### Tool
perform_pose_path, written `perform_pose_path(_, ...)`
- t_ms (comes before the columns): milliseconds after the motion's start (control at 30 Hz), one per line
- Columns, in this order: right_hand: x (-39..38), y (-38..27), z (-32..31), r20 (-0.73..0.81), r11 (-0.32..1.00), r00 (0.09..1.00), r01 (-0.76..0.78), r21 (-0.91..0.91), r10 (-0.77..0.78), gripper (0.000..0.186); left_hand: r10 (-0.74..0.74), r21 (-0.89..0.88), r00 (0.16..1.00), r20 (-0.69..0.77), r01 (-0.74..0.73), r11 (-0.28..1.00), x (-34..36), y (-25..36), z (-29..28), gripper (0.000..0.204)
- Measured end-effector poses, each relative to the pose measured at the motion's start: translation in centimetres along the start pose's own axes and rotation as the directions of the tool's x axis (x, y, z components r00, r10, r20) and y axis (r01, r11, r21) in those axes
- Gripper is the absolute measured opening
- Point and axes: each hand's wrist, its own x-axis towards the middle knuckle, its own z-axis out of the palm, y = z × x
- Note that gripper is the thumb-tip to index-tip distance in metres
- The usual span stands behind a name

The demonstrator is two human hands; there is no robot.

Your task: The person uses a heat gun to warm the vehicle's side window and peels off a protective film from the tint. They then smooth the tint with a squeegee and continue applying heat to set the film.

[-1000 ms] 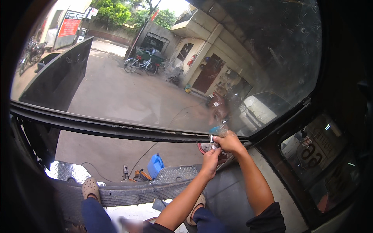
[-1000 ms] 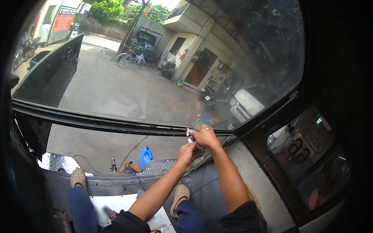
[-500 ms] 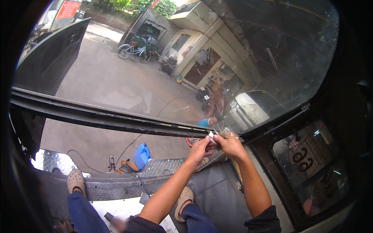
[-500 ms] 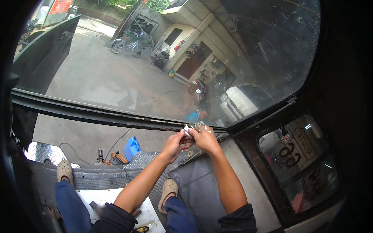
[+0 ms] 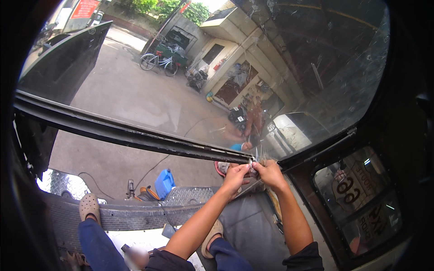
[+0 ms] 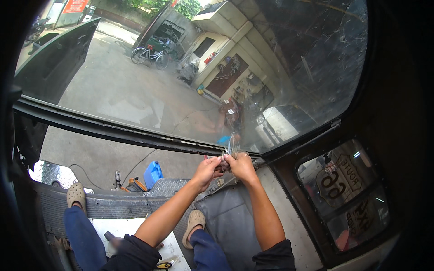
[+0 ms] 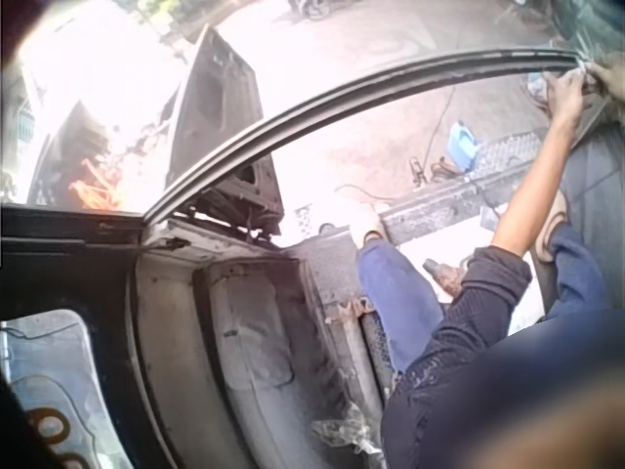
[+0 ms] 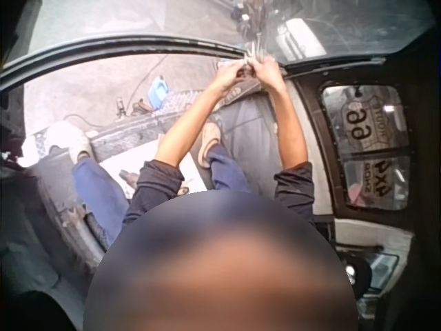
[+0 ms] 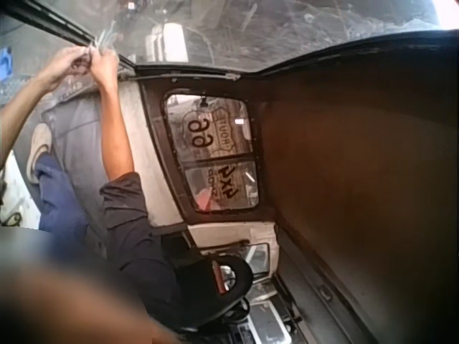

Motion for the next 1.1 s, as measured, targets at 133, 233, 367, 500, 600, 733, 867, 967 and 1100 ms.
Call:
perform_pose_path(133, 0.1, 1.2, 0.3, 0.033, 0.997, 0.999, -0.018, 0.078, 0.015, 0.031, 0.004, 0.055, 1.000, 0.014, -0.004, 0.998, 0.0, 0.2, -0.3, 0.025)
perform_pose_path(233, 0.1, 1.8, 0.3, 0.054, 0.995, 0.998, -0.024, 0.094, 0.019, 0.030, 0.001, 0.100, 1.000, 0.019, -0.003, 0.995, 0.0, 0.2, -0.5, 0.027)
perform_pose_path(367, -0.1, 1.6, 0.2, 0.051, 0.997, 0.997, -0.054, 0.063, 0.050, 0.029, -0.011, 0.138, 1.000, 0.028, 0.007, 0.990, 0.0, 0.1, -0.6, 0.029)
perform_pose_path(500, -0.9, 0.8, -0.1, 0.011, 1.000, 1.000, -0.017, -0.020, 0.017, 0.027, -0.045, 0.148, 0.998, 0.034, 0.040, 0.988, 0.0, -0.2, -0.5, 0.030)
perform_pose_path(600, -1.3, 0.5, -0.3, -0.013, 0.999, 1.000, -0.005, -0.040, 0.004, 0.027, -0.072, 0.152, 0.997, 0.035, 0.066, 0.986, -0.1, -0.3, -0.5, 0.030)
perform_pose_path(733, -1.3, 1.1, -0.3, 0.004, 0.999, 1.000, 0.009, -0.036, -0.009, 0.028, -0.089, 0.171, 0.994, 0.060, 0.078, 0.982, -0.2, -0.2, -0.4, 0.031)
perform_pose_path(867, -1.4, 1.9, -0.1, -0.009, 1.000, 1.000, -0.025, -0.004, 0.025, 0.028, -0.098, 0.207, 0.992, 0.084, 0.079, 0.975, -0.5, -0.4, -0.1, 0.035)
perform_pose_path(967, -1.9, 1.9, 0.0, -0.053, 1.000, 0.999, 0.001, -0.032, -0.003, 0.027, -0.114, 0.185, 0.988, 0.109, 0.092, 0.978, -0.6, -0.6, 0.3, 0.038)
perform_pose_path(1100, -2.6, 1.0, 0.0, -0.069, 0.996, 0.997, -0.027, -0.086, 0.021, 0.025, -0.119, 0.154, 0.985, 0.129, 0.098, 0.983, -0.6, -0.9, 0.7, 0.038)
